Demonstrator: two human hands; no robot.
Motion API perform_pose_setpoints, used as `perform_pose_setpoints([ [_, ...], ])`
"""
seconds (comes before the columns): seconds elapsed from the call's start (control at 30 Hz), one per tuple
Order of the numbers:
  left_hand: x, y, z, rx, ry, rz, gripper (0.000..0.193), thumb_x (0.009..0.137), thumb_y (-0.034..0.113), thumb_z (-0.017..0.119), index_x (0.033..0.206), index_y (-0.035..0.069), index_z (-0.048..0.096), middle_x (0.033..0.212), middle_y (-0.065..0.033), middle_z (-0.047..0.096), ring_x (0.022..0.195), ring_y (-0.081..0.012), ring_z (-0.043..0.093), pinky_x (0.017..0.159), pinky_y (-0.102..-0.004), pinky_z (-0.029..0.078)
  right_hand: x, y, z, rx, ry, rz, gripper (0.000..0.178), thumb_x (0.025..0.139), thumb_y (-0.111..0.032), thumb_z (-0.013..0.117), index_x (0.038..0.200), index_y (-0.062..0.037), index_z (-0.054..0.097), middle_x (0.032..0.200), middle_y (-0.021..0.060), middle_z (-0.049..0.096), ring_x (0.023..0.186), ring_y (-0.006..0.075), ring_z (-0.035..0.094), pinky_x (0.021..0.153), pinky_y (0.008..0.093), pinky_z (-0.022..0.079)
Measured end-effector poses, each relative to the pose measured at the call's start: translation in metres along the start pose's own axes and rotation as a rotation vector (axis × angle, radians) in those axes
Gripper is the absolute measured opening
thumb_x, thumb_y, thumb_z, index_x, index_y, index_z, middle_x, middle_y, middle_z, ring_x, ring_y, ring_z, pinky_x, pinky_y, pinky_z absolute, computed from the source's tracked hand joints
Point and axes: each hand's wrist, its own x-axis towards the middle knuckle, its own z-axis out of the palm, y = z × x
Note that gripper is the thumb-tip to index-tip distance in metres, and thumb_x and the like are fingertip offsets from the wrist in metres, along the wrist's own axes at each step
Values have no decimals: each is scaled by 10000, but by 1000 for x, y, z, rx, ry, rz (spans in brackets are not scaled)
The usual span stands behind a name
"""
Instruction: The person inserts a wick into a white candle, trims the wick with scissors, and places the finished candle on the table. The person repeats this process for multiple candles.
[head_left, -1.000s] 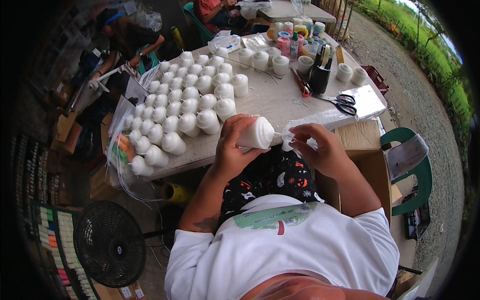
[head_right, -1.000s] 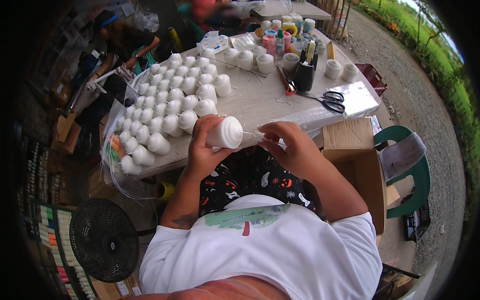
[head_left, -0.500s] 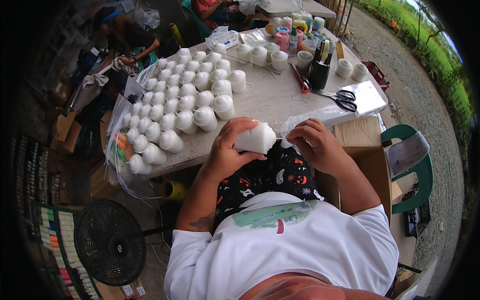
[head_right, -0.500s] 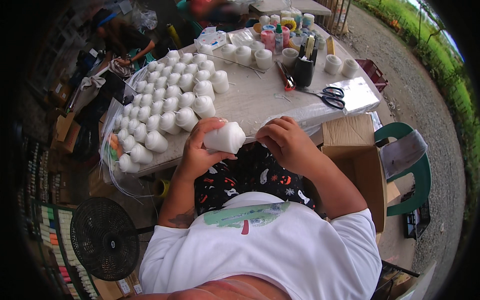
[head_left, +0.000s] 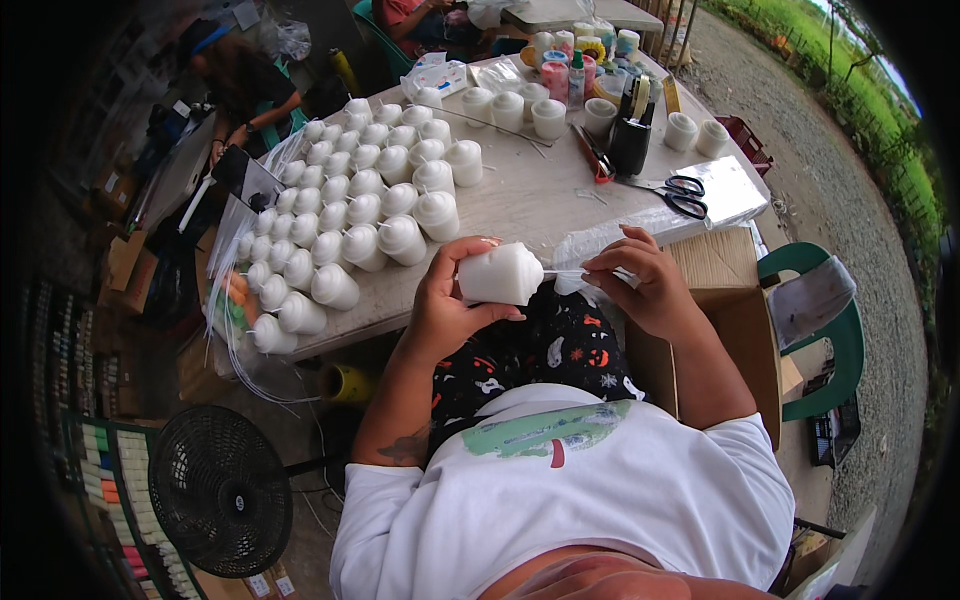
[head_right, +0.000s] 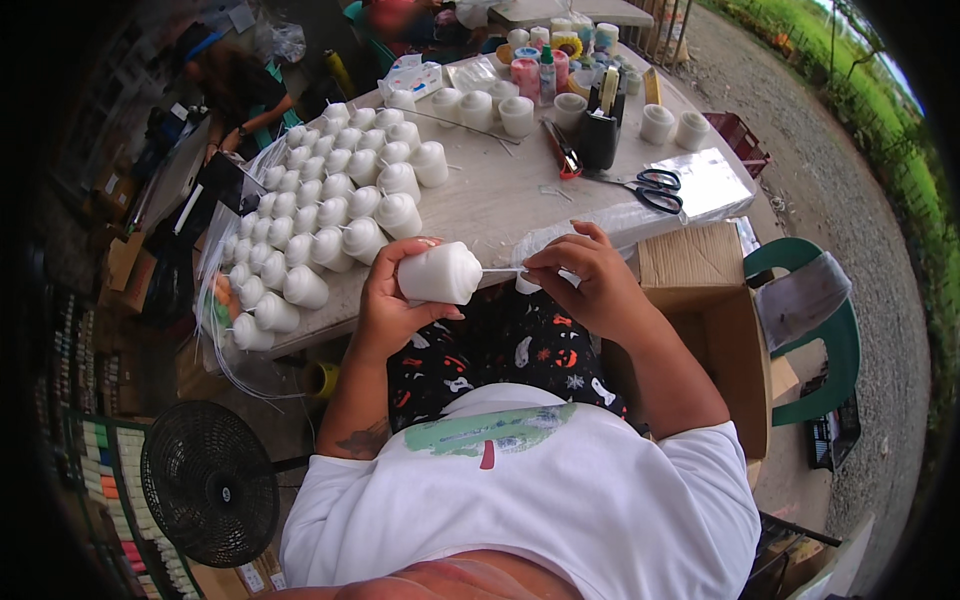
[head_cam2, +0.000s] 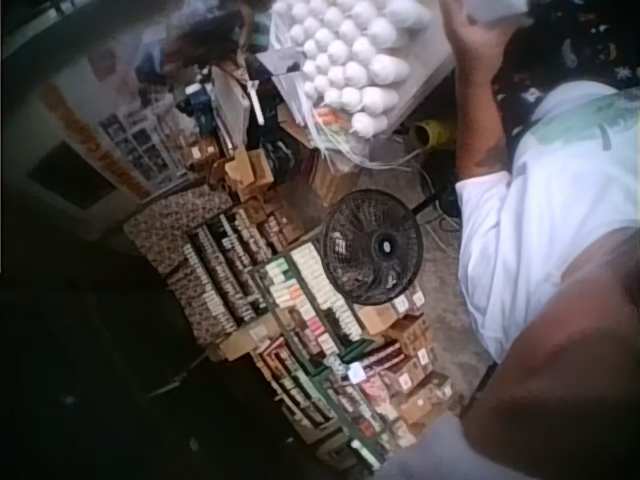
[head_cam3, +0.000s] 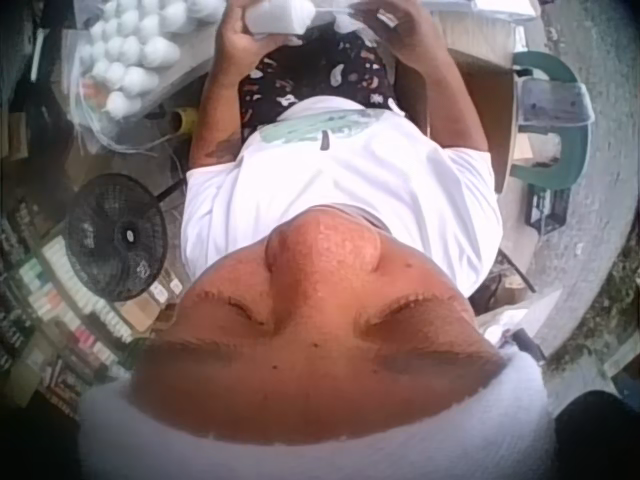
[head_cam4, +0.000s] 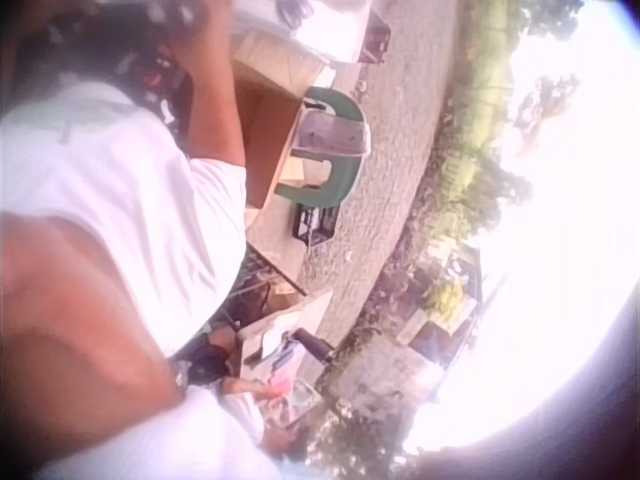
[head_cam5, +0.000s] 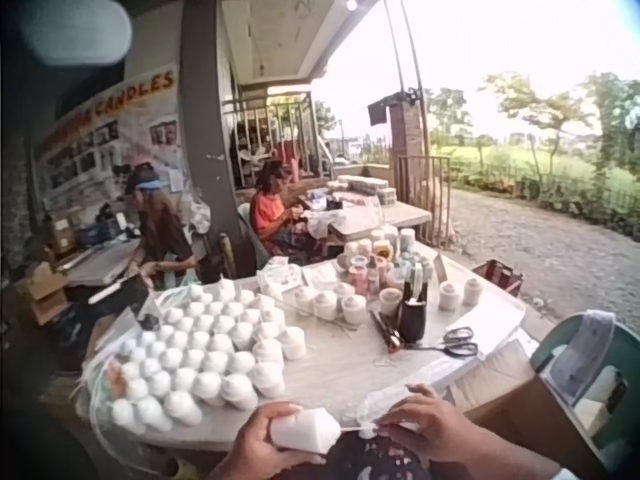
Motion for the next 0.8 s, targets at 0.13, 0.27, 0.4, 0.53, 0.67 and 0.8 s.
perform_pose_setpoints([
  [0.13,0,-3,1,41,-22,38,698,648,-87,806,1223,44,432,1236,-125,504,1130,-222,547,883,-369,567,1,4,9,41,-5,-13,105,821,-71,699,915,-111,677,847,0,652,838,171,625,1064,445,287],
  [0.27,2,3,4,44,-14,22,705,654,-67,811,1236,42,430,1224,-116,507,1109,-221,557,861,-373,581,3,1,14,59,-16,-33,138,817,-75,705,945,-114,672,846,1,648,837,167,624,1059,442,290],
  [0.4,1,3,-1,23,11,-5,710,652,-53,818,1244,32,433,1215,-106,513,1087,-219,569,859,-369,583,4,-9,8,74,-1,35,200,806,-88,722,994,-121,661,833,0,639,832,155,621,1054,440,295],
  [0.53,0,2,2,-77,24,-68,715,644,-43,827,1240,24,437,1207,-96,518,1081,-210,572,865,-364,577,5,-9,15,108,35,-8,213,801,-84,727,999,-122,659,817,-6,629,824,156,617,1042,442,307],
  [0.67,0,-1,1,-43,38,-54,739,626,-19,849,1238,24,437,1198,-86,527,1084,-187,569,894,-342,550,2,1,23,36,125,-146,201,791,-70,728,973,-121,662,811,-11,618,807,168,607,1009,452,329],
  [0.8,0,0,-1,-93,48,-76,746,612,11,869,1226,23,445,1200,-80,532,1088,-167,565,917,-323,524,2,-1,17,-139,121,-260,202,778,-61,725,958,-128,663,821,-13,606,802,167,596,983,469,341],
])
